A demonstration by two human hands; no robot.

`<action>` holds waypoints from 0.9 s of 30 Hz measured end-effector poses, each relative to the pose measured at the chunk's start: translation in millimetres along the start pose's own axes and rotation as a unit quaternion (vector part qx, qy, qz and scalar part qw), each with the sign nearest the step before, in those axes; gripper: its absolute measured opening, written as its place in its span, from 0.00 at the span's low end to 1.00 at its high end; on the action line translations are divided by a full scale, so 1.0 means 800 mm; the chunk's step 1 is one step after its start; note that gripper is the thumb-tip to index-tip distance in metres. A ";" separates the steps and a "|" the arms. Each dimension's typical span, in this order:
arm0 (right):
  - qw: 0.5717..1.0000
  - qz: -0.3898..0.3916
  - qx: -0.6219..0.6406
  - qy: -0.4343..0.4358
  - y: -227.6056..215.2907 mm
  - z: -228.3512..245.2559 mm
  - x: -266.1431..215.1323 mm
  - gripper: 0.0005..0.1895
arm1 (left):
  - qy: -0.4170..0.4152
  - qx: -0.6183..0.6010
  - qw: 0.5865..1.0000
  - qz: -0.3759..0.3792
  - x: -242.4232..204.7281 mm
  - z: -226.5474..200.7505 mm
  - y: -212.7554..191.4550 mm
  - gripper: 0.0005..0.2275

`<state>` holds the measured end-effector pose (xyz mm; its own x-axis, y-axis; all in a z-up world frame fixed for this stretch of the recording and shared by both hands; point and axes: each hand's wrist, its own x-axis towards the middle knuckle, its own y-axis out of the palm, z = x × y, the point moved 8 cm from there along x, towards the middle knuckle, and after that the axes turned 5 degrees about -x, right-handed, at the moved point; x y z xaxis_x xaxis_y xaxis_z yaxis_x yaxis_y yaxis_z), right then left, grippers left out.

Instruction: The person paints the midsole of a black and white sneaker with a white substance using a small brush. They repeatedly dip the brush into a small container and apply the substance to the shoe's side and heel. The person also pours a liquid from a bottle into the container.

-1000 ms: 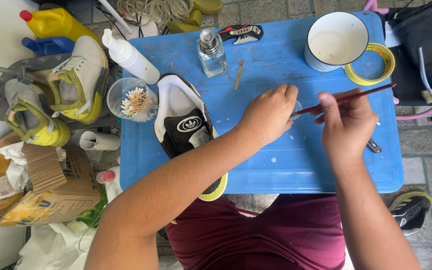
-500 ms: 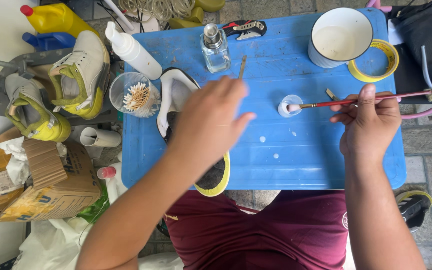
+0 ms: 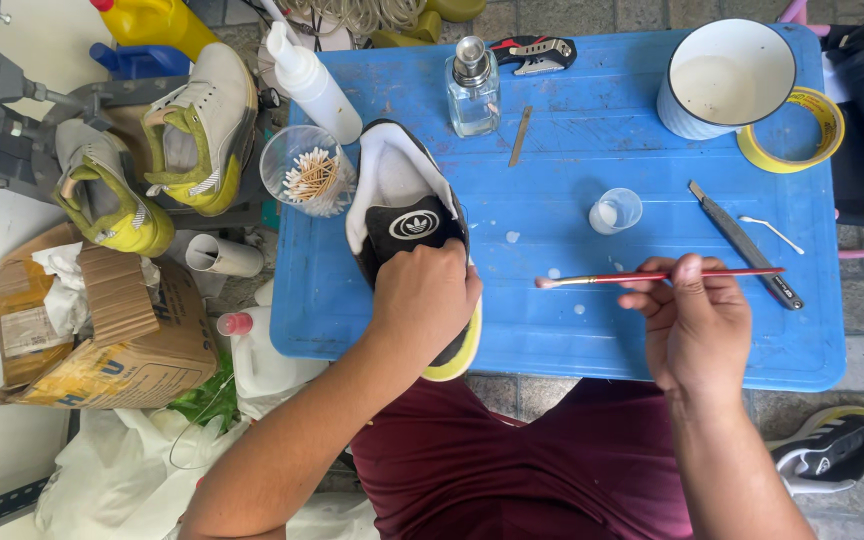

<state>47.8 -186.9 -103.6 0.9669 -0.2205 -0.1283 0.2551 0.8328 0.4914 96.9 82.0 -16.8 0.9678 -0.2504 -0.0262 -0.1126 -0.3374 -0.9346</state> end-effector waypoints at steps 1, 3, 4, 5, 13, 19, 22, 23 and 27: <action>1.000 0.013 0.015 0.010 0.005 -0.003 -0.002 0.12 | 0.006 -0.006 1.000 -0.014 -0.001 0.001 -0.003 0.10; 0.999 0.024 0.035 0.029 0.014 -0.011 -0.008 0.11 | -0.002 -0.046 0.998 -0.046 -0.005 0.009 -0.016 0.10; 0.998 0.028 0.045 0.039 0.019 -0.016 -0.012 0.11 | -0.005 -0.065 0.996 -0.060 -0.007 0.012 -0.024 0.10; 0.997 0.032 0.054 0.048 0.023 -0.020 -0.015 0.11 | -0.004 -0.073 0.995 -0.064 -0.009 0.012 -0.029 0.10; 0.988 0.077 0.108 0.082 0.050 -0.048 -0.030 0.08 | -0.013 -0.155 0.982 -0.109 -0.019 0.001 -0.064 0.10; 0.982 0.100 0.129 0.099 0.060 -0.060 -0.032 0.08 | -0.038 -0.191 0.975 -0.112 -0.023 0.004 -0.072 0.09; 0.986 0.099 0.100 0.085 0.061 -0.061 -0.028 0.09 | -0.026 -0.196 0.973 -0.118 -0.025 0.001 -0.077 0.09; 0.986 0.091 0.108 0.088 0.058 -0.061 -0.028 0.09 | -0.021 -0.210 0.969 -0.125 -0.026 -0.001 -0.080 0.09; 0.985 0.089 0.115 0.091 0.057 -0.061 -0.025 0.10 | -0.036 -0.231 0.964 -0.128 -0.030 0.001 -0.083 0.08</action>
<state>40.5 -119.5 -120.6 0.9858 0.0317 -0.1649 0.0943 0.7079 0.7000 81.2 111.3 45.8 0.9885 -0.0469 0.1439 0.0600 -0.7516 -0.6569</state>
